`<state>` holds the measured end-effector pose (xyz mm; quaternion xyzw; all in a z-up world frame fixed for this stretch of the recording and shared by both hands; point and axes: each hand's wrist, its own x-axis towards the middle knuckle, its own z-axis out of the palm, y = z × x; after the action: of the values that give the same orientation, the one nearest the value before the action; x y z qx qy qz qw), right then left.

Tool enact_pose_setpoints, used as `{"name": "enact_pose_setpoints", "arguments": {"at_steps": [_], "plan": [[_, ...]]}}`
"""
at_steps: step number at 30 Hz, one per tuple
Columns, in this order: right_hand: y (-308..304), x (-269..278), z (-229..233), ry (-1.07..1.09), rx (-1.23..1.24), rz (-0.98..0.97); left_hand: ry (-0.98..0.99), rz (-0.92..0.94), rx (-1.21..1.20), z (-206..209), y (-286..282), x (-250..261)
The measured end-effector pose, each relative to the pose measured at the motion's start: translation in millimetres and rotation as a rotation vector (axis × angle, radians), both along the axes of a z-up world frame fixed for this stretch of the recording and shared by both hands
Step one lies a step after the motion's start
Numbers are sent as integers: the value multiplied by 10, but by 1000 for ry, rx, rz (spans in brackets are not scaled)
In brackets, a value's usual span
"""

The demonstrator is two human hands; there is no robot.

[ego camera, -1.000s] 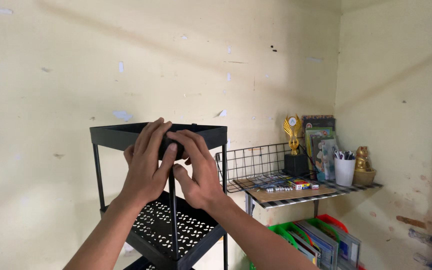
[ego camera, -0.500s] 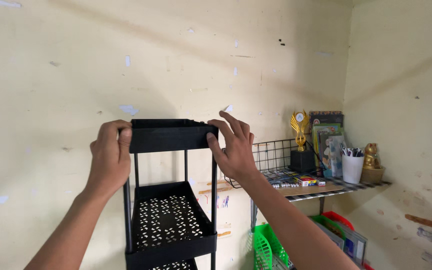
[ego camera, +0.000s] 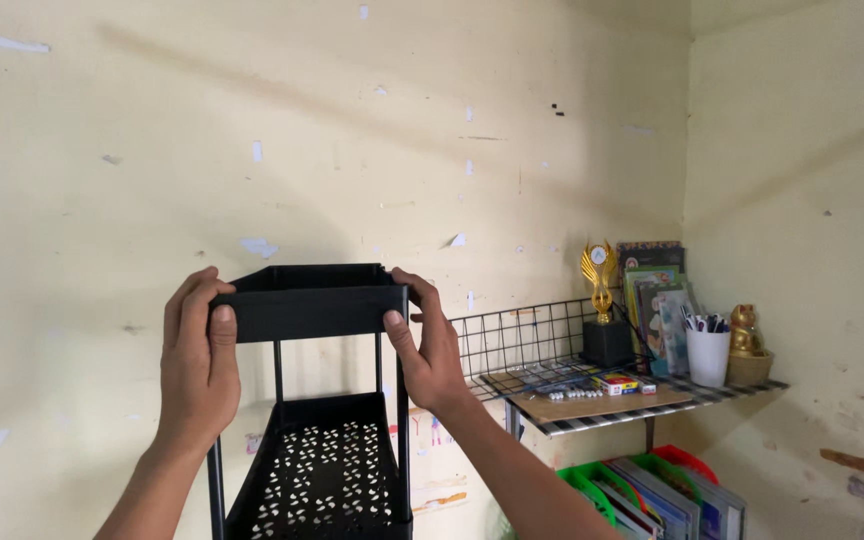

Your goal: The person assembles a black three-tier metal shelf by hand. They attach the top frame to the vertical supports, then install small black plastic clips into slots on the top frame to secure it. The person repeatedly adjusts and tests the fit of the clips and frame throughout the process.

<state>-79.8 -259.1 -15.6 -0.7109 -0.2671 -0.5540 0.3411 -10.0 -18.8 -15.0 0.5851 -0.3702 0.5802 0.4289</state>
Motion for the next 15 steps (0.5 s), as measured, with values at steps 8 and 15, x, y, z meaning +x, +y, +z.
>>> {"name": "enact_pose_setpoints", "arguments": {"at_steps": [8,15], "plan": [[73,8,8,56,102,53,63,138,-30,-45,-35,56],[451,-7,-102,-71,29,-72,-117,408,175,-183,-238,-171]]}}
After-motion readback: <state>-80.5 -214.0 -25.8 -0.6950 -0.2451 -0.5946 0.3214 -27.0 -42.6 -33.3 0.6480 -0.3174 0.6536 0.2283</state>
